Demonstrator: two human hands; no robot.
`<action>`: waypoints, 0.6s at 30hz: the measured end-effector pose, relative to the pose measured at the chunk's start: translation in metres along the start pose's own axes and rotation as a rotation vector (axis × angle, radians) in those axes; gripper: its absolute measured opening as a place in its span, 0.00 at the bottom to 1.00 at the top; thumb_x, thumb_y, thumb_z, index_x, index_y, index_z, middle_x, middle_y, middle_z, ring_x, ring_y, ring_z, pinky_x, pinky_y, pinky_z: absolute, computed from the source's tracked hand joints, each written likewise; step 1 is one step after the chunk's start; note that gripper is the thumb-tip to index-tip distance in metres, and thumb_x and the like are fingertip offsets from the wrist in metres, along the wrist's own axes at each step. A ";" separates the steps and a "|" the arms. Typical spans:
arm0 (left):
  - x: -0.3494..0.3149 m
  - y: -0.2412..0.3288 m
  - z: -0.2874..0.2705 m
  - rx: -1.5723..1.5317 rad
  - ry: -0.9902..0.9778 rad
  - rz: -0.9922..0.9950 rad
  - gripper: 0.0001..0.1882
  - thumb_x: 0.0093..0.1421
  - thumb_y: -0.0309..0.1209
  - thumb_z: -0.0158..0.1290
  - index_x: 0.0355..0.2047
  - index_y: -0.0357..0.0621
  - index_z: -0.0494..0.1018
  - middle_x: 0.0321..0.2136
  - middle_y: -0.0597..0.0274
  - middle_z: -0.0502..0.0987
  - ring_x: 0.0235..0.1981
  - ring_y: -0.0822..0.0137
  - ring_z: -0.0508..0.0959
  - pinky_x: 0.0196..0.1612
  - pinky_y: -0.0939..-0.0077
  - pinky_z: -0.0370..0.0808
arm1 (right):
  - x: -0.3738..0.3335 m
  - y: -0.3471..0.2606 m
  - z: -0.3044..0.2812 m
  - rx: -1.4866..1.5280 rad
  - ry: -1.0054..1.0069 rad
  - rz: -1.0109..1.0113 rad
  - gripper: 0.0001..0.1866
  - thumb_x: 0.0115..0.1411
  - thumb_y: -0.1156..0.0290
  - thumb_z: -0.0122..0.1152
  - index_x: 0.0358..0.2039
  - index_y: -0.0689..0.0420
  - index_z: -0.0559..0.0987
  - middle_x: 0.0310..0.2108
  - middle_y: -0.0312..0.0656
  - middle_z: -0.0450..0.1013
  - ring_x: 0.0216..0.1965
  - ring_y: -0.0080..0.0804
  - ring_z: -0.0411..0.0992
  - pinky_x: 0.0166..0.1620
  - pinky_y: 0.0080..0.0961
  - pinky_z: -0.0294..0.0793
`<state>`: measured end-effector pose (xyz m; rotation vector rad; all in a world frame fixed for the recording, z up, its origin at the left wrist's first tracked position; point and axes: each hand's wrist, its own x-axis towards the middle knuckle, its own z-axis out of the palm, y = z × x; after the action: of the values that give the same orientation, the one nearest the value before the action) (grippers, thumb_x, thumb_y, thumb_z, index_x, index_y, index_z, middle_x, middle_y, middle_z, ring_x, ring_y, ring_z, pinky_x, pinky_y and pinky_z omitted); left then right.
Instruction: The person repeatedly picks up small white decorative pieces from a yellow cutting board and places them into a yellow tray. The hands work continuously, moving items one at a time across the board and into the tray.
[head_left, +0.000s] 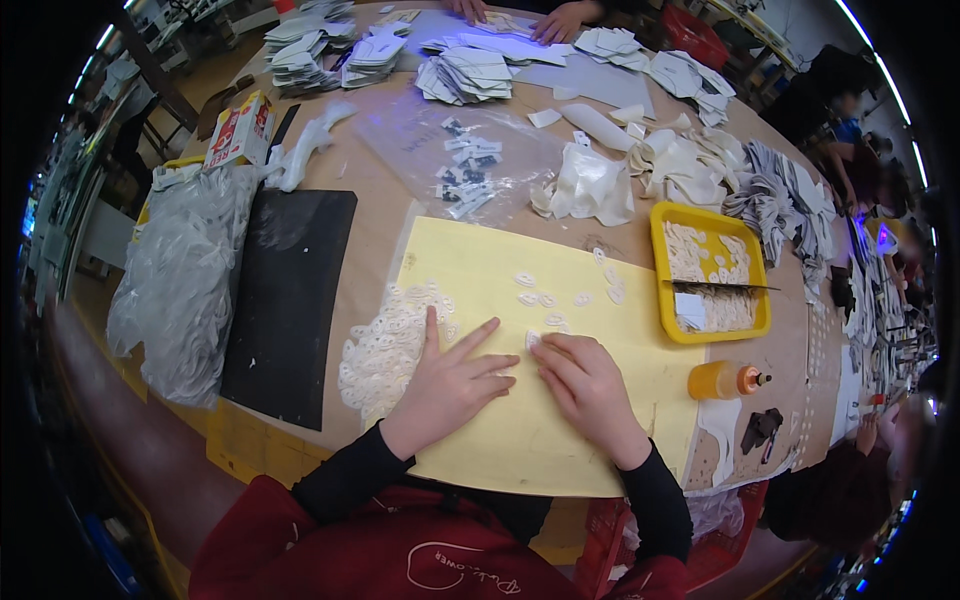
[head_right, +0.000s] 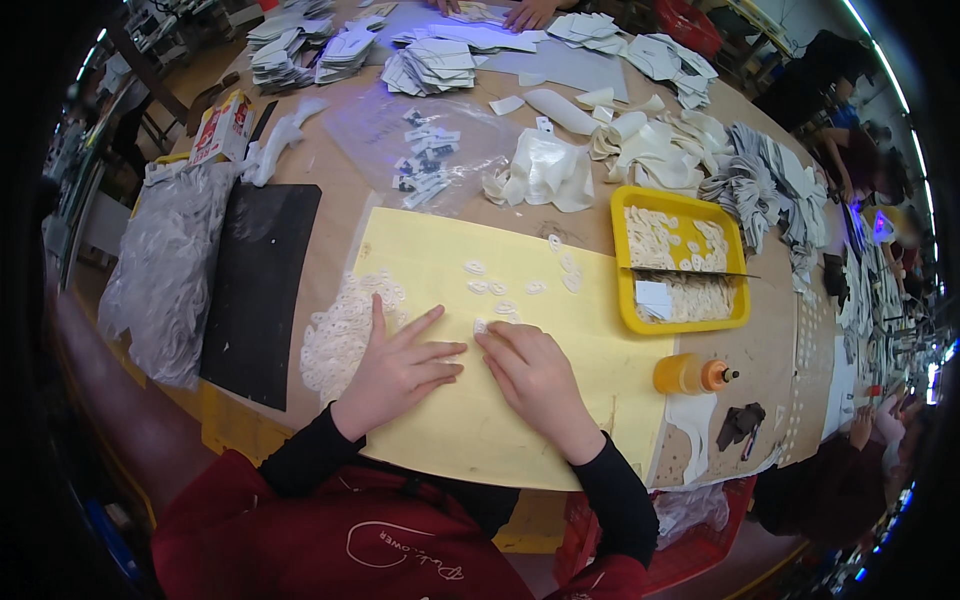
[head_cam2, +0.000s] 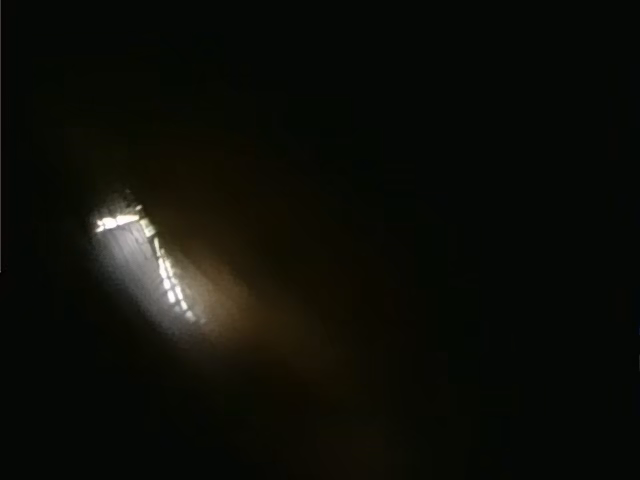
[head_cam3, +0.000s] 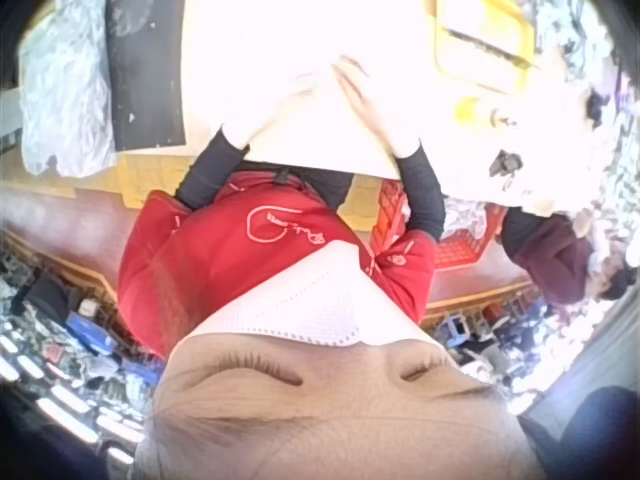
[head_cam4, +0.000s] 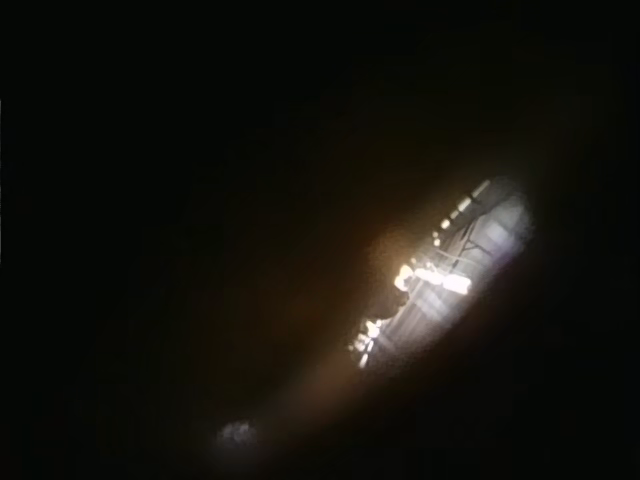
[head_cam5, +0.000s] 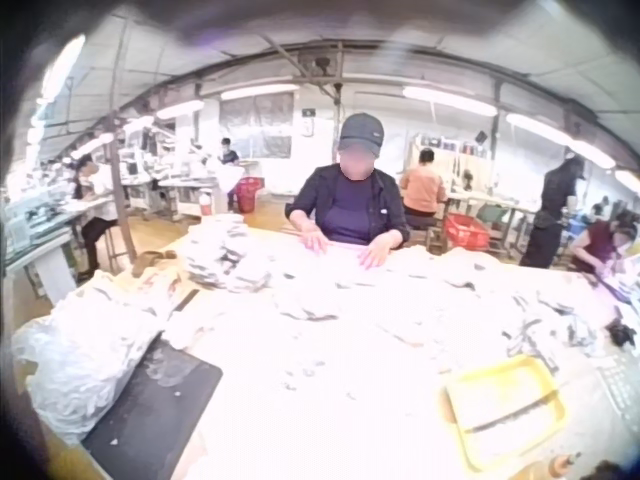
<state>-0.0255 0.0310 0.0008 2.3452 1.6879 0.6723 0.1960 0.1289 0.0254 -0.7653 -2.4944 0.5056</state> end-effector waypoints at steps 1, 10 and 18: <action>0.001 -0.002 -0.006 -0.023 0.017 -0.032 0.06 0.61 0.37 0.63 0.39 0.59 0.85 0.51 0.79 0.81 0.69 0.62 0.70 0.70 0.13 0.37 | 0.004 -0.003 0.001 -0.079 -0.013 -0.046 0.14 0.60 0.76 0.66 0.48 0.58 0.84 0.50 0.42 0.78 0.52 0.41 0.77 0.54 0.37 0.76; 0.002 -0.004 -0.014 -0.145 0.143 -0.150 0.04 0.63 0.31 0.63 0.38 0.52 0.84 0.46 0.72 0.81 0.64 0.61 0.73 0.72 0.19 0.35 | -0.003 0.006 -0.001 0.022 -0.039 -0.092 0.13 0.58 0.74 0.71 0.45 0.57 0.84 0.48 0.41 0.79 0.50 0.43 0.76 0.55 0.37 0.73; 0.006 0.000 -0.016 -0.295 0.135 -0.132 0.09 0.66 0.31 0.61 0.46 0.52 0.83 0.49 0.71 0.81 0.66 0.61 0.73 0.73 0.24 0.39 | -0.004 0.001 0.009 0.012 0.039 0.170 0.10 0.58 0.69 0.73 0.39 0.57 0.84 0.35 0.38 0.75 0.41 0.39 0.73 0.46 0.35 0.70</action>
<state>-0.0309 0.0348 0.0163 2.0088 1.6482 0.9970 0.1948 0.1258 0.0165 -0.9784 -2.4007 0.5580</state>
